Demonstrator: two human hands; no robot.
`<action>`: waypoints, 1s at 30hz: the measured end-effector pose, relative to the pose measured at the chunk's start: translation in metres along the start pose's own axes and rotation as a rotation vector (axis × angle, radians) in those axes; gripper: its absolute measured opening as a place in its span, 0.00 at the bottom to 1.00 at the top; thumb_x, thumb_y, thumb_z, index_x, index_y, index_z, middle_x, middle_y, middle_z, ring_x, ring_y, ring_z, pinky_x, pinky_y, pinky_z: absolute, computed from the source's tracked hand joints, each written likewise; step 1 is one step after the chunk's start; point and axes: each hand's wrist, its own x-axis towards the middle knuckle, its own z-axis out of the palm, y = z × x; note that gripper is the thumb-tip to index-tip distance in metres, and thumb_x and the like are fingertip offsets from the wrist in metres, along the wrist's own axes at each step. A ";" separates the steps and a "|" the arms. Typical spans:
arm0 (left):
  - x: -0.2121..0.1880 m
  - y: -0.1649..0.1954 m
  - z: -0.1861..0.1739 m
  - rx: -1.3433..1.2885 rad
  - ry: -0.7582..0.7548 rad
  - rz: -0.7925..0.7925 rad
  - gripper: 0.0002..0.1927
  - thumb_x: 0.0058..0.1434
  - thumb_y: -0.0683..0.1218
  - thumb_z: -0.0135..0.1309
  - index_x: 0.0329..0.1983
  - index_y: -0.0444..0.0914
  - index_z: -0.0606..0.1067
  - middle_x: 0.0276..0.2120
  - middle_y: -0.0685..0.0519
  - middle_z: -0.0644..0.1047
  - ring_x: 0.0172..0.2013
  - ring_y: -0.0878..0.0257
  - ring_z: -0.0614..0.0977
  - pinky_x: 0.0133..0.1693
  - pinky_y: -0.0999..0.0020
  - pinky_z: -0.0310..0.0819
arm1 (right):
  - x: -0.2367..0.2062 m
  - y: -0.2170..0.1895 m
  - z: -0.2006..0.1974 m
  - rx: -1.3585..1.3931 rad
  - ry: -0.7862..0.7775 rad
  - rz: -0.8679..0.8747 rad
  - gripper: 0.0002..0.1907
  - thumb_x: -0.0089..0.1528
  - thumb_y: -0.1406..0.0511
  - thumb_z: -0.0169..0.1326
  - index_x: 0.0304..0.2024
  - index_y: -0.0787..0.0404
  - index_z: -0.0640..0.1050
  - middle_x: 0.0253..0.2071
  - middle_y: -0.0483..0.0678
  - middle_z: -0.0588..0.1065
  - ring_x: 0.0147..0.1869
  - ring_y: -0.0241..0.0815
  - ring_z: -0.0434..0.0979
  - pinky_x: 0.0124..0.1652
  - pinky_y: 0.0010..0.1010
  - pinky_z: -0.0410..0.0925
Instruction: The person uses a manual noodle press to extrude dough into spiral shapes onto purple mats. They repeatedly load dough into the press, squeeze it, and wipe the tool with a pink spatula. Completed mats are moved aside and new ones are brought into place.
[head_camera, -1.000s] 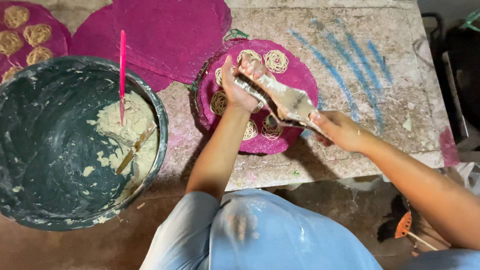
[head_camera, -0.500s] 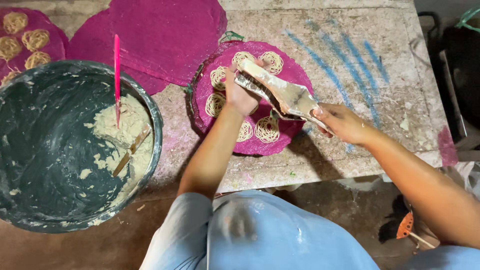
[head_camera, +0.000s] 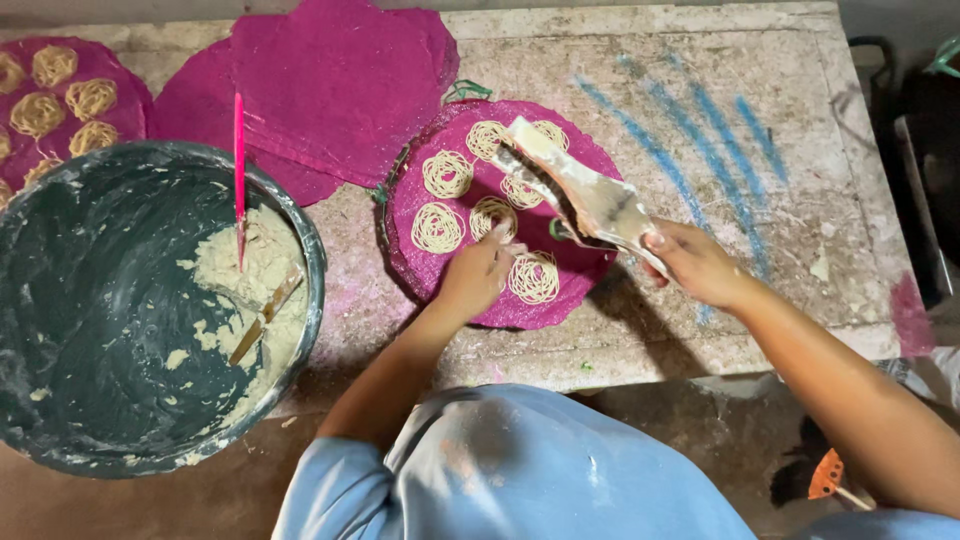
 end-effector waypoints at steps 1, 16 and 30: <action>-0.006 0.005 -0.007 0.210 0.078 0.114 0.30 0.67 0.48 0.45 0.73 0.39 0.64 0.35 0.46 0.84 0.23 0.63 0.77 0.29 0.64 0.73 | 0.000 0.004 -0.003 0.064 0.003 0.014 0.24 0.66 0.47 0.40 0.51 0.54 0.75 0.28 0.44 0.74 0.31 0.35 0.74 0.32 0.34 0.74; 0.155 0.027 -0.012 -2.239 -0.056 0.177 0.25 0.74 0.65 0.42 0.28 0.44 0.66 0.24 0.57 0.66 0.31 0.62 0.69 0.45 0.63 0.66 | 0.044 -0.030 -0.012 -0.216 0.013 0.095 0.32 0.65 0.42 0.41 0.48 0.60 0.79 0.24 0.48 0.74 0.27 0.37 0.74 0.30 0.32 0.71; 0.181 0.023 -0.009 -2.127 0.076 0.069 0.24 0.67 0.64 0.36 0.23 0.44 0.62 0.19 0.57 0.62 0.24 0.63 0.64 0.36 0.61 0.62 | 0.050 -0.042 -0.012 -0.225 0.032 0.187 0.37 0.65 0.42 0.41 0.64 0.58 0.74 0.22 0.46 0.72 0.24 0.39 0.71 0.26 0.33 0.68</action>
